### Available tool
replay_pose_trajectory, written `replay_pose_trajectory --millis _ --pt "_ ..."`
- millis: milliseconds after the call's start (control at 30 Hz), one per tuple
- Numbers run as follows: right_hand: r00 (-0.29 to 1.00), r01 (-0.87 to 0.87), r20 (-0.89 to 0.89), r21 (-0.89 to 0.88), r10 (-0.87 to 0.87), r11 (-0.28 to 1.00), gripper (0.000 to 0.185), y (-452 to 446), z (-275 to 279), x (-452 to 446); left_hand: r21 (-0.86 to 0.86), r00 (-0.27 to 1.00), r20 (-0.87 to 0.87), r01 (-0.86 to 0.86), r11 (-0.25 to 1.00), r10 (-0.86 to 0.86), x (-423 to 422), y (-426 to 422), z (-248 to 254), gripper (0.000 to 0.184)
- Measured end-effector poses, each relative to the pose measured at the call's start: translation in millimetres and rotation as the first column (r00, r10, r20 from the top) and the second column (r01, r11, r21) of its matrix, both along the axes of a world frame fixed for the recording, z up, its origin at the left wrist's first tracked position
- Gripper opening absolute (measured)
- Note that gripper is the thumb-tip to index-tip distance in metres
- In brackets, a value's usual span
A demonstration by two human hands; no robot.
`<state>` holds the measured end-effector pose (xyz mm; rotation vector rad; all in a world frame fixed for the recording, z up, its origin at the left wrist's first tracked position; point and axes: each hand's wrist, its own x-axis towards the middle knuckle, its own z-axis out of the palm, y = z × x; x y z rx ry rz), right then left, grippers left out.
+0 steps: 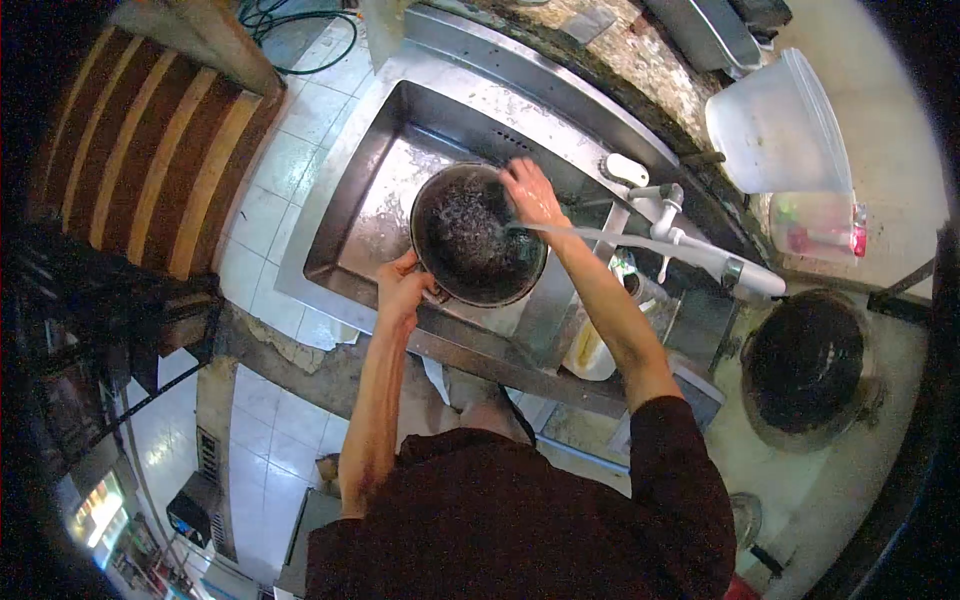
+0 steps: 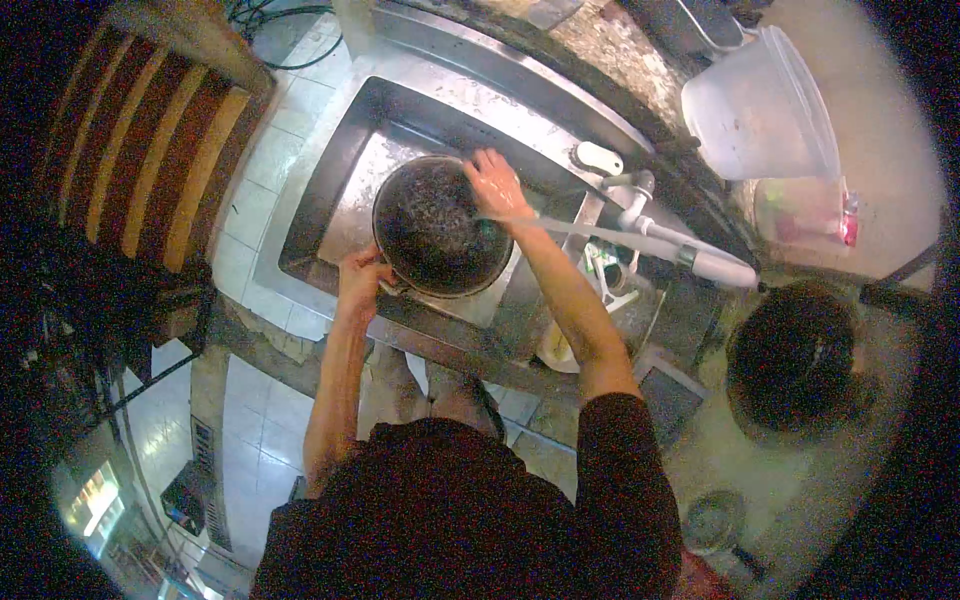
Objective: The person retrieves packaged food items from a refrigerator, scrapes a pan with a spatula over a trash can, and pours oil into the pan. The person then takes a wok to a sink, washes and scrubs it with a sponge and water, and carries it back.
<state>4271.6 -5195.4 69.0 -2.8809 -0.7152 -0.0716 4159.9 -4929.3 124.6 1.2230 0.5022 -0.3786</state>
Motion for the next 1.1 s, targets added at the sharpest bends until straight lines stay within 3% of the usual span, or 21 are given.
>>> replay_pose_trajectory --millis 67,100,200,267,333,400,467,533,567,600,633,667,700,767,867,900,967,1000,1033,1067,1100 --pt "0.986 0.005 0.169 0.012 -0.007 1.0 0.026 4.9 -0.8 6.3 -0.008 0.999 -0.009 0.046 0.999 -0.046 5.2 5.4 7.2 0.048" --pt "0.97 -0.021 0.242 0.203 -0.03 0.979 0.026 2.3 2.5 -0.5 -0.009 0.999 -0.021 0.029 1.0 -0.029 9.6 14.5 3.1 0.048" --pt "0.936 0.314 -0.032 0.522 -0.35 0.793 0.028 21.7 -22.2 -53.0 0.017 1.0 -0.01 -0.012 1.0 0.012 20.5 32.9 -3.3 0.045" --pt "0.957 0.206 -0.258 0.269 -0.135 0.941 0.038 30.0 -40.6 -98.1 0.027 1.0 0.001 -0.028 0.999 0.028 29.9 32.7 -8.2 0.041" --pt "0.884 0.128 -0.419 0.644 0.208 0.754 0.038 60.6 -31.2 -130.2 0.155 0.998 -0.051 0.027 0.988 -0.019 38.0 27.0 -27.6 0.036" --pt "0.898 0.114 -0.393 0.641 0.196 0.759 0.029 87.5 27.4 -124.1 0.206 0.991 -0.115 0.085 0.975 -0.062 49.9 16.2 -23.5 0.029" --pt "0.922 0.134 -0.369 0.584 0.115 0.801 0.025 89.5 44.1 -121.7 0.178 0.976 -0.191 0.139 0.974 -0.104 58.5 -7.9 3.6 0.021" --pt "0.948 0.174 -0.318 0.468 -0.018 0.866 0.025 77.5 27.8 -101.9 0.134 0.995 -0.098 0.046 0.99 -0.033 63.6 -37.7 -16.0 0.014" --pt "0.963 0.195 -0.263 0.516 -0.062 0.834 0.032 67.5 19.1 -93.6 0.148 0.999 -0.004 0.037 0.988 -0.037 66.9 -54.4 4.5 0.021" --pt "0.971 0.211 -0.214 0.561 -0.106 0.8 0.041 54.1 14.7 -90.0 0.489 0.958 0.026 0.237 0.839 -0.286 75.3 -64.7 8.7 0.034" --pt "0.925 0.334 -0.364 0.635 -0.112 0.696 0.039 36.9 24.0 -87.8 0.817 0.9 0.071 0.196 0.542 -0.431 76.5 -87.9 19.7 0.05" --pt "0.887 0.427 -0.448 0.707 -0.11 0.563 0.038 32.1 33.3 -87.1 0.825 0.848 0.053 0.261 0.501 -0.528 68.2 -114.7 32.4 0.058" --pt "0.849 0.51 -0.519 0.758 -0.098 0.407 0.037 27.1 42.1 -86.4 0.836 0.79 -0.005 0.339 0.431 -0.613 56.9 -139.3 77.6 0.063" --pt "0.831 0.551 -0.547 0.834 -0.101 0.014 0.038 31.3 56.9 -97.2 0.946 0.598 0.317 -0.144 0.29 -0.736 32.1 -187.9 29.6 0.061" --pt "0.8 0.455 -0.595 0.692 -0.084 -0.56 0.038 31.0 72.5 -118.7 0.831 0.57 0.506 -0.118 0.544 -0.648 52.7 -199.8 25.0 0.058" --pt "0.796 0.511 -0.601 0.731 -0.071 -0.453 0.043 25.9 72.6 -127.6 0.828 0.593 0.479 -0.06 0.558 -0.648 66.2 -199.2 27.9 0.056" --pt "0.779 0.602 -0.625 0.766 -0.046 -0.225 0.052 18.5 75.0 -144.9 0.904 0.631 0.347 -0.028 0.427 -0.694 81.7 -199.6 35.7 0.052" --pt "0.789 0.558 -0.613 0.745 -0.043 -0.366 0.049 19.9 76.9 -144.1 0.935 0.645 0.273 -0.003 0.355 -0.713 80.7 -201.2 38.6 0.05" --pt "0.8 0.499 -0.598 0.708 -0.047 -0.5 0.046 28.4 96.6 -133.1 0.95 0.598 0.308 -0.147 0.277 -0.74 68.3 -212.9 30.3 0.05" --pt "0.796 0.493 -0.603 0.691 -0.045 -0.529 0.043 17.5 79.8 -136.6 0.919 0.459 0.393 -0.227 0.322 -0.797 50.6 -213.7 26.8 0.051" --pt "0.792 0.487 -0.609 0.673 -0.043 -0.557 0.04 7.1 63.8 -139.9 0.841 0.404 0.536 -0.17 0.514 -0.742 47.1 -217.6 14.9 0.052"
